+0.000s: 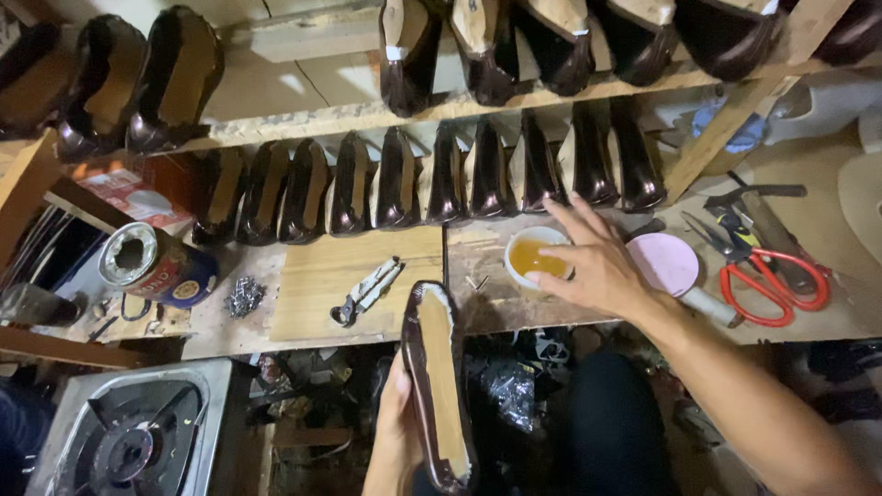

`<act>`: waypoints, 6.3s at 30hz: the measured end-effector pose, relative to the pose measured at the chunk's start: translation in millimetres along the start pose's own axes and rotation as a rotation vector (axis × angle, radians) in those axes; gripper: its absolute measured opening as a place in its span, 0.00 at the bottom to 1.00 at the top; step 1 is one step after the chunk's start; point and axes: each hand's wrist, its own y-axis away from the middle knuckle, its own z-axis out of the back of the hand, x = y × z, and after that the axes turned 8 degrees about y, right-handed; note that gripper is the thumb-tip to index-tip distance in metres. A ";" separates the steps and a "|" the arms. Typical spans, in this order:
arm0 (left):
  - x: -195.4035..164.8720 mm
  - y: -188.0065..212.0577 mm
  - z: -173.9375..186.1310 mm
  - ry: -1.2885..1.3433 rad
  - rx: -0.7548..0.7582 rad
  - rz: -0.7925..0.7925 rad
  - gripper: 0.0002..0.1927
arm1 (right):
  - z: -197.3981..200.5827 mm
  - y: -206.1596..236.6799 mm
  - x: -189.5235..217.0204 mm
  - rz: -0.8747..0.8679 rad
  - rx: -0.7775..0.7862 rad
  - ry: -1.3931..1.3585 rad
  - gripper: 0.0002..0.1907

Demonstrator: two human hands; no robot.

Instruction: The person repeatedly applies a yellowish liquid to the sole of a high-heeled shoe using their fingers. They dip their fingers into a small container of liquid and spread it along the shoe's sole, then place the shoe on a shelf and pick up another one to repeat the process.

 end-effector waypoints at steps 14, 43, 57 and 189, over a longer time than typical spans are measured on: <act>4.2 -27.1 -67.3 -0.100 0.259 -0.006 0.44 | 15.8 75.3 115.8 0.446 -0.196 -0.396 0.20; 22.0 -20.0 -33.4 -0.442 0.379 -0.066 0.43 | 23.6 57.9 113.8 0.183 -0.363 -0.408 0.13; 26.0 -24.0 -35.4 -0.048 0.038 -0.033 0.39 | 20.1 44.7 84.5 0.115 -0.214 -0.305 0.13; -23.7 -9.8 -44.1 -0.459 0.535 -0.072 0.48 | 53.9 34.1 128.9 0.315 -0.464 -0.422 0.16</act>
